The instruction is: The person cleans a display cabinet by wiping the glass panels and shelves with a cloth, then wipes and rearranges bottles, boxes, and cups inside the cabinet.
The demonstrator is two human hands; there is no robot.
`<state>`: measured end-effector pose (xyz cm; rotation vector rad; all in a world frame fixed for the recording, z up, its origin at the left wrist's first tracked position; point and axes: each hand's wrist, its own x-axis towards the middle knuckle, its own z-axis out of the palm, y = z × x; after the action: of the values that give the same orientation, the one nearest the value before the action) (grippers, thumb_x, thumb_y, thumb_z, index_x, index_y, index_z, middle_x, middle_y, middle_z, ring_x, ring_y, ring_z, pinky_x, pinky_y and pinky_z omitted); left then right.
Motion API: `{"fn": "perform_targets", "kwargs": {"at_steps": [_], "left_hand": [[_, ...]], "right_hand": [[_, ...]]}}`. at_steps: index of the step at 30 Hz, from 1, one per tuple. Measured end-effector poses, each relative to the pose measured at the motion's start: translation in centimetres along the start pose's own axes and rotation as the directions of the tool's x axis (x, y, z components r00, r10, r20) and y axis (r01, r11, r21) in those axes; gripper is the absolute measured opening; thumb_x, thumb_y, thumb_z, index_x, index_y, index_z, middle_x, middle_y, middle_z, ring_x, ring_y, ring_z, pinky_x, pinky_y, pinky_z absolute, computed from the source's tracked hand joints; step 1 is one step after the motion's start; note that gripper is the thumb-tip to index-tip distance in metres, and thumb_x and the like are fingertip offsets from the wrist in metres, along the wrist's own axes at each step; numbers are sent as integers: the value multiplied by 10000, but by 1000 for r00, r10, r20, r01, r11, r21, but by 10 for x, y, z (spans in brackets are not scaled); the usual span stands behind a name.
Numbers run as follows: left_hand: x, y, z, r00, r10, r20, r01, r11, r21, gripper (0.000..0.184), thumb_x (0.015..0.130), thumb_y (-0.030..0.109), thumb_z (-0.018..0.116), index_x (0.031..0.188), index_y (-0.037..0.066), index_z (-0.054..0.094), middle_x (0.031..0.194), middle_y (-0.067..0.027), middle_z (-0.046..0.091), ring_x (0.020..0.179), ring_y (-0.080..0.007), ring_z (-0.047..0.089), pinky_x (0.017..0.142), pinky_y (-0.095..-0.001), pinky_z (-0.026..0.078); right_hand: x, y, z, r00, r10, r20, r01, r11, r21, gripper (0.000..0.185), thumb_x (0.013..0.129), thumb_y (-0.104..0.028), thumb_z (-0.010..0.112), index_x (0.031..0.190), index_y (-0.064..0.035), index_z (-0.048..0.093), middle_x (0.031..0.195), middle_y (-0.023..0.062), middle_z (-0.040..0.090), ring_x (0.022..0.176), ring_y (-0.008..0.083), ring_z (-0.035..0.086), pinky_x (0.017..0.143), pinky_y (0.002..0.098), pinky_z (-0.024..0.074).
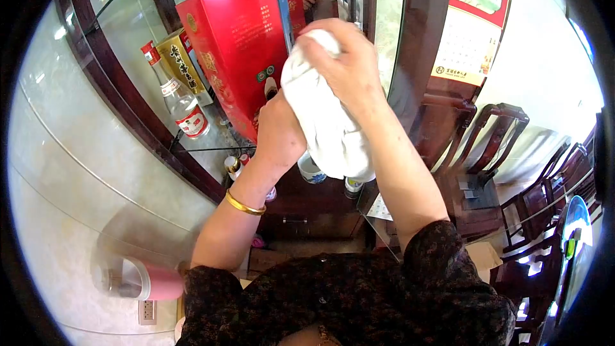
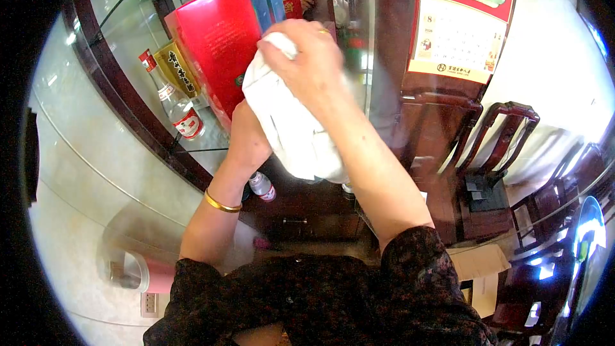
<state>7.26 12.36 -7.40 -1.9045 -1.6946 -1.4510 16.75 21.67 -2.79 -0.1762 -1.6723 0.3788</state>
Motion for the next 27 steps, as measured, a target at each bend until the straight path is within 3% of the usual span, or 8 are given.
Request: {"fn": "perform_targets", "kwargs": {"at_steps": [5,9,15,18,22,23,25,27], "left_hand": [[-21,11,-18,998,-64,3,64,996,-65,446,737,159,653,1132,5,514,921,-210,624,843,-360,615,730,-396,486],[-38,17,-34,996,-89,-14,86,986,-143,496,743,102,623,1208,6,481,972,-219,614,880,-323,625,771,-364,488],[-76,31,-70,987,-117,-113,104,988,-115,473,767,72,586,1211,-39,469,1047,-142,613,930,-182,600,850,-301,450],[-106,28,-86,969,-175,-176,139,970,-201,465,779,99,562,1199,-74,463,1162,-158,540,1050,-210,532,920,-327,398],[-134,22,-109,937,-192,-291,155,977,-148,491,784,161,547,1194,-92,451,1193,-180,511,1081,-249,509,945,-351,374],[-142,18,-115,927,-208,-312,187,978,-95,502,777,163,544,1196,-95,444,1205,-175,497,1079,-250,507,937,-351,382],[-152,16,-120,895,-270,-356,224,960,-165,507,778,172,545,1196,-96,443,1209,-174,491,1078,-250,506,932,-352,388],[-156,14,-124,848,-352,-397,254,927,-277,528,777,202,554,1197,-96,439,1220,-173,477,1076,-244,504,922,-352,397]], "right_hand": [[20,31,1,986,141,94,-122,975,-184,209,753,-225,637,885,-64,630,830,137,626,814,314,588,728,405,455],[17,53,5,983,168,-79,-181,962,-203,228,776,-233,621,874,-27,621,812,169,617,772,327,593,703,414,458],[-13,127,32,749,529,-400,-629,757,-177,384,800,-333,581,1037,-30,572,942,205,615,888,319,591,788,388,440],[-27,139,45,877,379,-296,-472,797,-376,399,793,-369,593,1044,-58,579,994,204,594,986,347,559,842,429,427],[-43,109,49,585,763,274,-468,593,-655,678,751,-495,616,1287,-115,449,1351,263,334,1264,428,312,1009,512,299],[-45,99,51,579,768,272,-470,587,-659,678,751,-495,616,1287,-115,449,1351,263,334,1264,428,312,1009,512,299],[-49,88,54,409,783,468,-28,524,-852,720,759,-458,599,1360,-138,367,1439,251,192,1333,415,188,1053,530,209],[-51,123,67,424,771,475,-9,528,-849,695,765,-471,570,1352,-155,377,1441,240,197,1319,423,214,1043,542,220]]}}
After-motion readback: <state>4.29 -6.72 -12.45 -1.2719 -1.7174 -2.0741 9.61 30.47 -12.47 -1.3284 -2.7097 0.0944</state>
